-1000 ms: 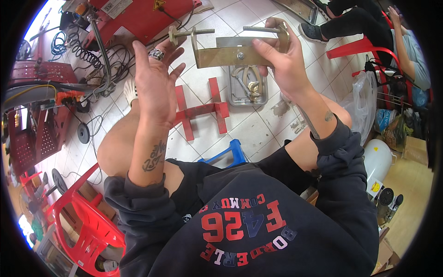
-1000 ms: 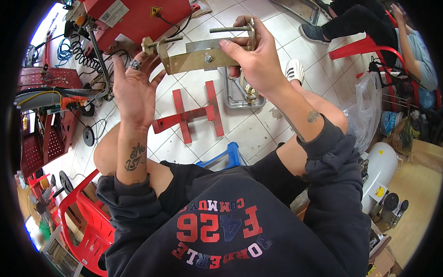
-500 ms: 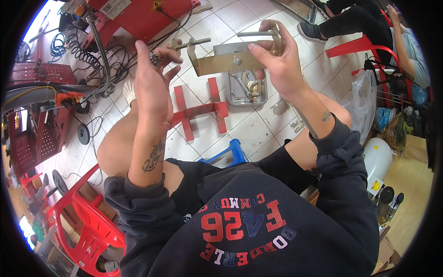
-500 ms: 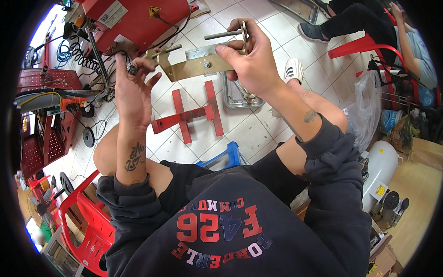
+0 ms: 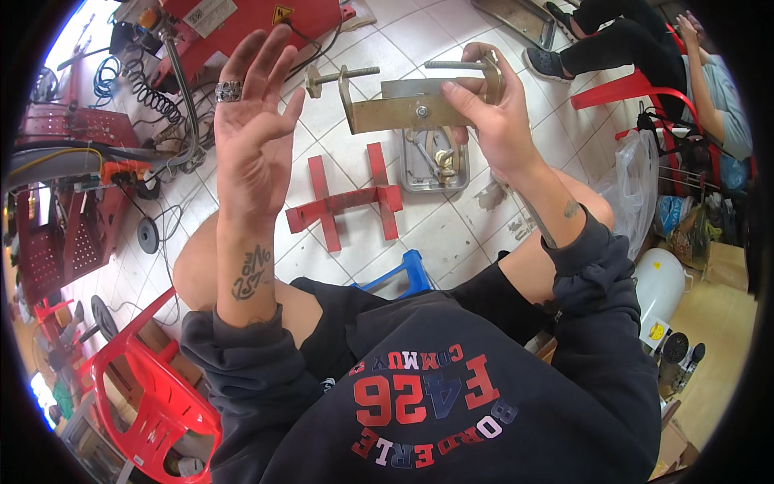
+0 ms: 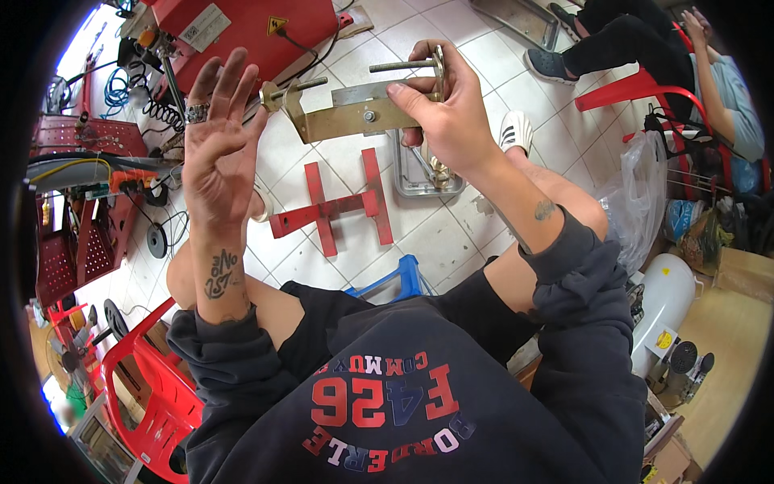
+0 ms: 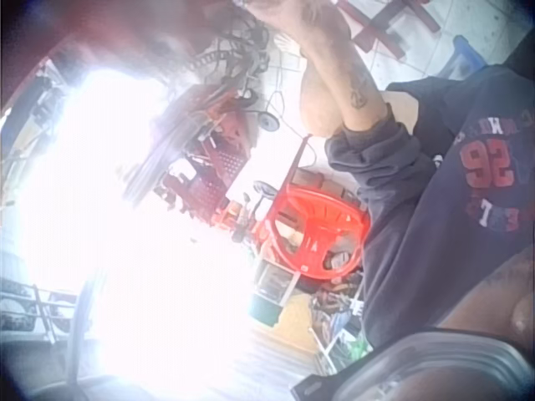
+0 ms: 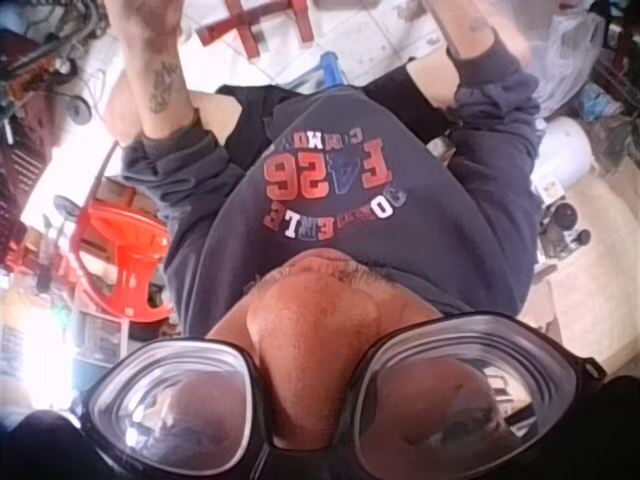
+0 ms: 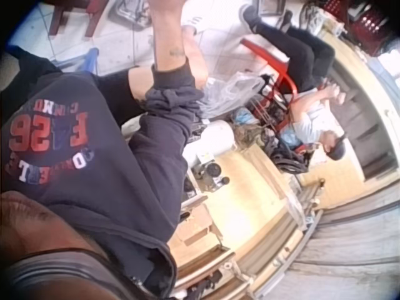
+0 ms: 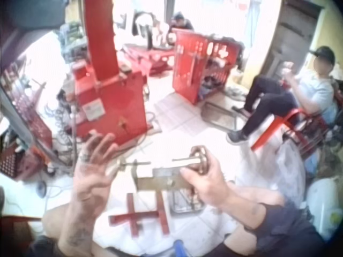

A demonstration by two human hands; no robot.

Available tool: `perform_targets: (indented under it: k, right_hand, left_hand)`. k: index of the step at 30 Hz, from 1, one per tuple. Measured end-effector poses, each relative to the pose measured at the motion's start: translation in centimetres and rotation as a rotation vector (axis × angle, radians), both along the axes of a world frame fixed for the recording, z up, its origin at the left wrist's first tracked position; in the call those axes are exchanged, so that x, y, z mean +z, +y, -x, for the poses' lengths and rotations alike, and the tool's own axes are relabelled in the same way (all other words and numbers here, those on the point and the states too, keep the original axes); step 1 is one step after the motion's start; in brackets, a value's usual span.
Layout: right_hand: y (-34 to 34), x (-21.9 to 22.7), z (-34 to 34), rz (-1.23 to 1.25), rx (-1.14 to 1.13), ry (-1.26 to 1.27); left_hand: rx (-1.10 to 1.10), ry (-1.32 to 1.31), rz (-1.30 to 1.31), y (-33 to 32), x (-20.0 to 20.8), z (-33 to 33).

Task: The person sits on the floor and assembles a metal mechanism by hand. They insert a brass-colored cylindrical component into a rectangular metal frame, then attach a curved metal piece to the assembly using a red metal jig for alignment. The person repeatedly adjusts the components to ensure they fit together correctly.

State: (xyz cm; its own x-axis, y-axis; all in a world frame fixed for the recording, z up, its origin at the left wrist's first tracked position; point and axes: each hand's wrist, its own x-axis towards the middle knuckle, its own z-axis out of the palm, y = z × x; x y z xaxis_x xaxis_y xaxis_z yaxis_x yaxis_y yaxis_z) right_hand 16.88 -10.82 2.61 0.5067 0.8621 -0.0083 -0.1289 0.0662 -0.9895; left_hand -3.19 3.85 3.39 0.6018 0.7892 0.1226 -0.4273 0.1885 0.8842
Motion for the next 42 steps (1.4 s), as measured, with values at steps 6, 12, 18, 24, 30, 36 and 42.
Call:
perform_targets:
  k: [6, 12, 18, 24, 30, 36, 42]
  right_hand:
    - [0.0, 0.5, 0.9, 0.031, -0.046, -0.02]
    - [-0.8, 0.1, -0.2, 0.06, -0.156, 0.029]
    - [0.3, 1.1, 1.1, 0.041, -0.024, 0.015]
    - [-0.3, 0.7, 0.7, 0.034, -0.11, 0.051]
    - [0.1, 0.0, 0.5, 0.009, -0.051, 0.015]
    - [-0.7, -1.0, -0.3, -0.01, -0.129, -0.134]
    - [-1.0, -0.9, -0.5, 0.032, -0.163, 0.015]
  left_hand:
    - [-0.043, 0.925, -0.169, 1.7, 0.4, 0.9]
    - [-0.055, -0.034, -0.132, 1.4, 0.8, 1.0]
    - [-0.21, 0.687, 0.016, 3.6, -0.2, 0.7]
    - [-0.037, -0.051, -0.115, 1.7, 1.0, 0.7]
    - [0.095, 0.516, -0.114, 3.1, -1.5, -0.1]
    - [-0.173, 0.166, -0.196, 2.6, -1.4, 0.4]
    - [-0.021, 0.323, -0.193, 1.6, 0.7, 0.4]
